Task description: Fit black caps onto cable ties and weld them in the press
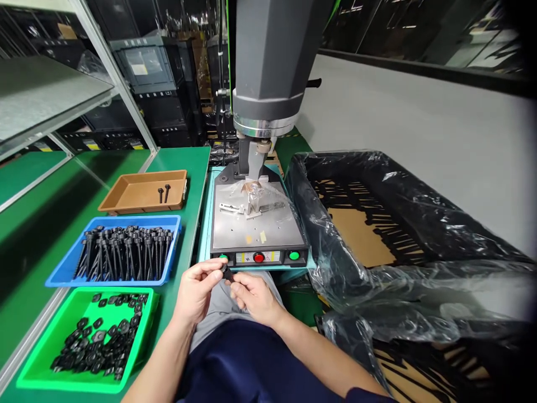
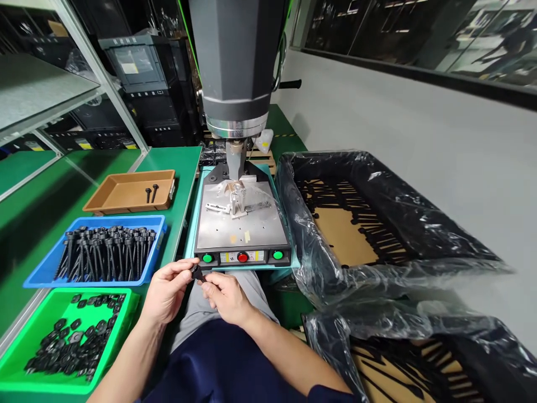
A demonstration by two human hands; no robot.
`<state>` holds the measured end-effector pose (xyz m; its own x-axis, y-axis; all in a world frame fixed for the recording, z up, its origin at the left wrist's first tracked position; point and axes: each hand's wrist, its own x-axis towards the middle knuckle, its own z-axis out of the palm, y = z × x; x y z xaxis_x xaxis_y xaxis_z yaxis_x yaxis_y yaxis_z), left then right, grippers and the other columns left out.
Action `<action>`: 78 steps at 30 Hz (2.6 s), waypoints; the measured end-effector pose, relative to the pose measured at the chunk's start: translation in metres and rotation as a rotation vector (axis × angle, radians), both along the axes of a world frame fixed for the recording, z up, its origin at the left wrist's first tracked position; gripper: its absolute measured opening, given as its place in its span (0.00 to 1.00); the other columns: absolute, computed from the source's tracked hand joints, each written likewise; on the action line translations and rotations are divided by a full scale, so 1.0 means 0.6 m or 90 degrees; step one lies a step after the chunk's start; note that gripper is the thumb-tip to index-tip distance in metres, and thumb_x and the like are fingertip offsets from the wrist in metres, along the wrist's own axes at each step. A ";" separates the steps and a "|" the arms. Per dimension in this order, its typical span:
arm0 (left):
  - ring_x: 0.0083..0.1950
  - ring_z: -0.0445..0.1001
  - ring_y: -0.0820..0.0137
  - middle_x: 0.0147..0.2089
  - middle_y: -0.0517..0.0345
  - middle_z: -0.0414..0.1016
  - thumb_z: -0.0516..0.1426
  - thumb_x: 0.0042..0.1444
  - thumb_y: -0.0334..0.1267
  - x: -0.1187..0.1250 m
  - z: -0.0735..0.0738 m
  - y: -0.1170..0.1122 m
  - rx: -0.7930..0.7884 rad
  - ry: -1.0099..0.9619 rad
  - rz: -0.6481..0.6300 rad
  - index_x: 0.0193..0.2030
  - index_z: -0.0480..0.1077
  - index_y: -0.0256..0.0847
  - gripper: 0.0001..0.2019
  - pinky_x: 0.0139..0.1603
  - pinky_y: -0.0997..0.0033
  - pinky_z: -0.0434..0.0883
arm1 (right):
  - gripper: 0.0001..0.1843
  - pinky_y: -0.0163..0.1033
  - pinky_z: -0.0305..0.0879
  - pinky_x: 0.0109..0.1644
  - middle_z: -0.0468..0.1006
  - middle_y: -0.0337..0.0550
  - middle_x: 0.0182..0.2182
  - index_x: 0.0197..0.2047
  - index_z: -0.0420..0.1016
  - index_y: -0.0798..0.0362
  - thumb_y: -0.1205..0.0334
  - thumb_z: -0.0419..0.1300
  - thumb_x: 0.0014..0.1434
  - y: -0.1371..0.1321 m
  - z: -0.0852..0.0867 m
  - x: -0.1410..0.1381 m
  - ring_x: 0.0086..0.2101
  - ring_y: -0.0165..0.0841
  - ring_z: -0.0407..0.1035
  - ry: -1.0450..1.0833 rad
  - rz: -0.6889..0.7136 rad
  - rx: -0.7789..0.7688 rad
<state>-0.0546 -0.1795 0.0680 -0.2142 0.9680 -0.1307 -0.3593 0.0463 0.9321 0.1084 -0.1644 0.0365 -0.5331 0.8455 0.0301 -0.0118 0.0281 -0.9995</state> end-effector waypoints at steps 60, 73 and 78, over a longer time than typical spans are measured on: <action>0.67 0.58 0.61 0.72 0.54 0.48 0.60 0.55 0.41 0.118 -0.081 0.282 0.188 0.132 -0.100 0.66 0.55 0.53 0.33 0.61 0.63 0.64 | 0.16 0.42 0.66 0.46 0.75 0.47 0.42 0.47 0.74 0.53 0.57 0.58 0.56 0.377 -0.057 0.026 0.41 0.38 0.69 0.087 -0.528 0.183; 0.63 0.63 0.60 0.72 0.52 0.49 0.61 0.54 0.42 0.119 -0.051 0.283 0.206 0.134 -0.113 0.66 0.55 0.53 0.33 0.57 0.62 0.67 | 0.14 0.44 0.63 0.53 0.76 0.46 0.46 0.43 0.77 0.50 0.57 0.60 0.54 0.422 -0.025 0.014 0.48 0.39 0.68 0.100 -0.508 0.258; 0.62 0.65 0.62 0.72 0.53 0.49 0.61 0.54 0.40 0.115 -0.044 0.296 0.207 0.115 -0.117 0.66 0.55 0.52 0.34 0.56 0.64 0.68 | 0.16 0.43 0.65 0.49 0.77 0.46 0.41 0.42 0.77 0.52 0.55 0.61 0.50 0.454 -0.020 0.004 0.43 0.39 0.70 0.088 -0.496 0.195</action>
